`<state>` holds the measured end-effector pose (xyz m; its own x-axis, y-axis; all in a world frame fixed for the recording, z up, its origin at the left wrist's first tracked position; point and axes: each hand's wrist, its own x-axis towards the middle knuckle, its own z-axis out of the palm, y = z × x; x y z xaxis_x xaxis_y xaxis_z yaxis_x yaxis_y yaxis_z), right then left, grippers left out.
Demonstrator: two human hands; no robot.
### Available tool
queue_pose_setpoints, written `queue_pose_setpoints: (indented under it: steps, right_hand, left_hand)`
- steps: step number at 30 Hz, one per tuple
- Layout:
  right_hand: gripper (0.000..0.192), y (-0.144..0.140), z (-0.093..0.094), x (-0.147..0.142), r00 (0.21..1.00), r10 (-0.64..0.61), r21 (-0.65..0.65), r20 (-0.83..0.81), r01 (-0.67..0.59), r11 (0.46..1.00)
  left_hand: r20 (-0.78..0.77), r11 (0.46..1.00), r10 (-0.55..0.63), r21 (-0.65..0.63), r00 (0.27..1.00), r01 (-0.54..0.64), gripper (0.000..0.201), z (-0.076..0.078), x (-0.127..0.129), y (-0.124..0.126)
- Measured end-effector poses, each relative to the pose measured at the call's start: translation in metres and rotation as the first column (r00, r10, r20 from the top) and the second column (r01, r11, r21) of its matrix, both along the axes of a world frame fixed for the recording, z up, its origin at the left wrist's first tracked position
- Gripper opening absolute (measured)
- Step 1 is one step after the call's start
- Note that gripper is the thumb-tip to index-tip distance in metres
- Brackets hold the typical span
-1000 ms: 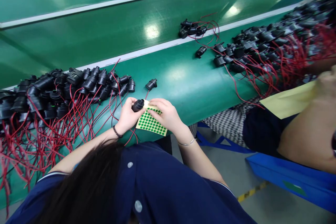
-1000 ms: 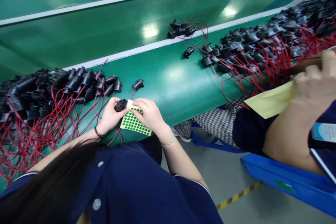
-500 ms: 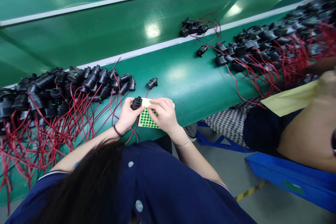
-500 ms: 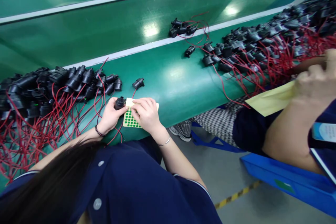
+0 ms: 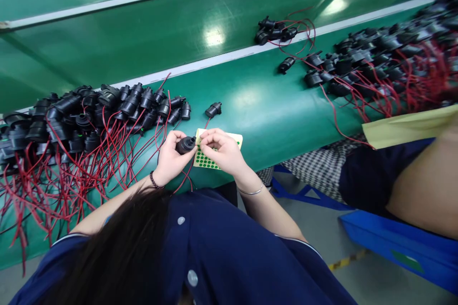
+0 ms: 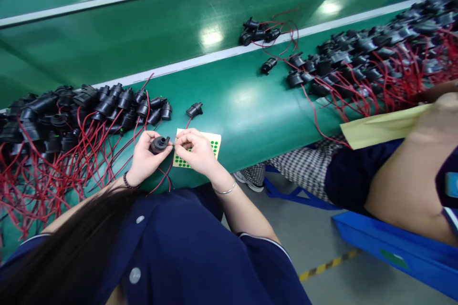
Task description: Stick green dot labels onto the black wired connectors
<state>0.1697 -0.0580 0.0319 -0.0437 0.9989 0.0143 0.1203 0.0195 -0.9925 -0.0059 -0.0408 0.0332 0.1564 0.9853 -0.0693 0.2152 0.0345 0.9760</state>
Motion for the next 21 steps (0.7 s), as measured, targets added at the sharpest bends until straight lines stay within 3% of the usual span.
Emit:
queue_pose_setpoints:
  steps: [6,13,21]
  right_hand:
    - [0.004,-0.0013,0.0009,-0.0022,1.000,0.003,0.014,0.014,-0.003,1.000]
    - [0.008,-0.0011,-0.0023,-0.0057,0.998,-0.052,-0.001,-0.039,0.052,0.999]
    - [0.015,0.0004,0.0008,-0.0091,0.999,-0.038,-0.033,-0.039,0.037,0.999]
  left_hand:
    - [0.032,1.000,-0.002,-0.021,0.999,0.003,0.036,-0.0006,0.0003,0.0022]
    - [0.269,0.991,0.048,-0.137,0.962,-0.011,0.041,-0.0046,0.0025,0.0018]
    - [0.301,0.989,0.018,-0.144,0.954,0.027,0.044,-0.0029,0.0036,0.0005]
